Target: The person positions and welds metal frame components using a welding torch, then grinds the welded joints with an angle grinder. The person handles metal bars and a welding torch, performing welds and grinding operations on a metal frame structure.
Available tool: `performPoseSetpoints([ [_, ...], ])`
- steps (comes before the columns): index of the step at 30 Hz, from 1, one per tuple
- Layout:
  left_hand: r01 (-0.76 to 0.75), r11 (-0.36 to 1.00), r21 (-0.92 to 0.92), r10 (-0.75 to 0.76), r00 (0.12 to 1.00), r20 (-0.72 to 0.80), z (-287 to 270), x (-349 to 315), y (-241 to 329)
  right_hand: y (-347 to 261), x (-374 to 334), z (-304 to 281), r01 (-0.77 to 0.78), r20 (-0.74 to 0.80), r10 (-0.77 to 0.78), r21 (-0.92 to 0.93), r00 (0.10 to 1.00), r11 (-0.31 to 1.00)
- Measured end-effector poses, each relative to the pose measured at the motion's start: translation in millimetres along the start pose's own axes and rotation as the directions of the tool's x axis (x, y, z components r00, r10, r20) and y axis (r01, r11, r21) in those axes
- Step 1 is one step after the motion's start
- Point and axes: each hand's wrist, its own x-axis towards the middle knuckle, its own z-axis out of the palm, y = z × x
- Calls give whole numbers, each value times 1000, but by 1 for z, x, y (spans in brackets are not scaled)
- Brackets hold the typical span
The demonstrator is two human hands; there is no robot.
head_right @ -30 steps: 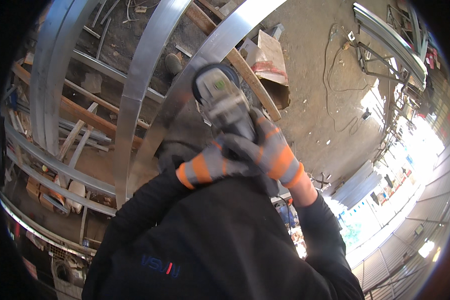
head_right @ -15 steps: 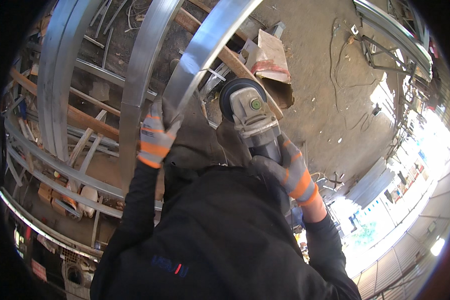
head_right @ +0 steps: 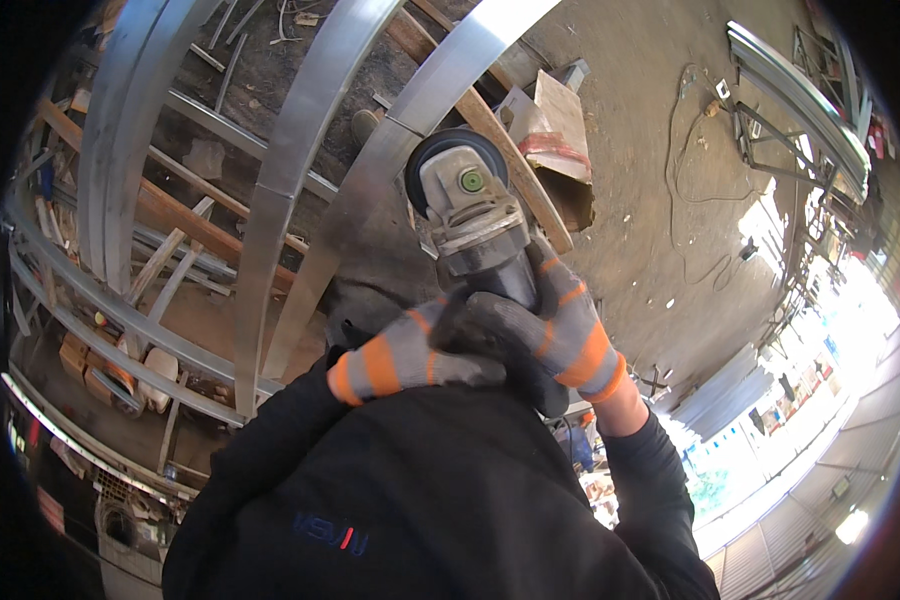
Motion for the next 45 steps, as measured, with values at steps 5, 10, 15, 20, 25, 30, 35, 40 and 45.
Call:
performPoseSetpoints([
  [5, -126, 864, -488, 114, 992, -56, 16, 34, -16, 3, 18, 11, -2, -24, -1, -141, 1000, 990],
  [10, -157, 910, -383, 137, 987, -81, 8, 40, -33, 10, 33, 17, 94, -24, -101, -216, 995, 972],
  [15, -197, 966, -169, 184, 979, -89, 0, 39, -22, 6, 39, 28, 83, -53, -96, -206, 994, 975],
  [20, -142, 956, -258, 121, 988, -93, -6, 32, -9, 1, 44, 36, 69, -57, -83, -212, 995, 975],
  [25, -197, 968, -155, 179, 976, -122, -11, 31, -1, -2, 46, 40, 126, -89, -140, -144, 986, 981],
  [30, -224, 946, -235, 191, 969, -155, -12, 27, 3, -8, 49, 35, 136, 35, -134, -422, 990, 897],
  [35, -203, 940, -274, 172, 976, -133, -12, 27, 0, -8, 47, 40, 151, -50, -163, -191, 985, 970],
  [40, -181, 948, -262, 157, 982, -109, -8, 30, 3, -8, 43, 42, 107, -68, -127, -244, 990, 964],
  [45, -114, 972, -204, 100, 992, -78, -9, 30, 2, -8, 44, 36, 80, 4, -85, -384, 996, 920],
])
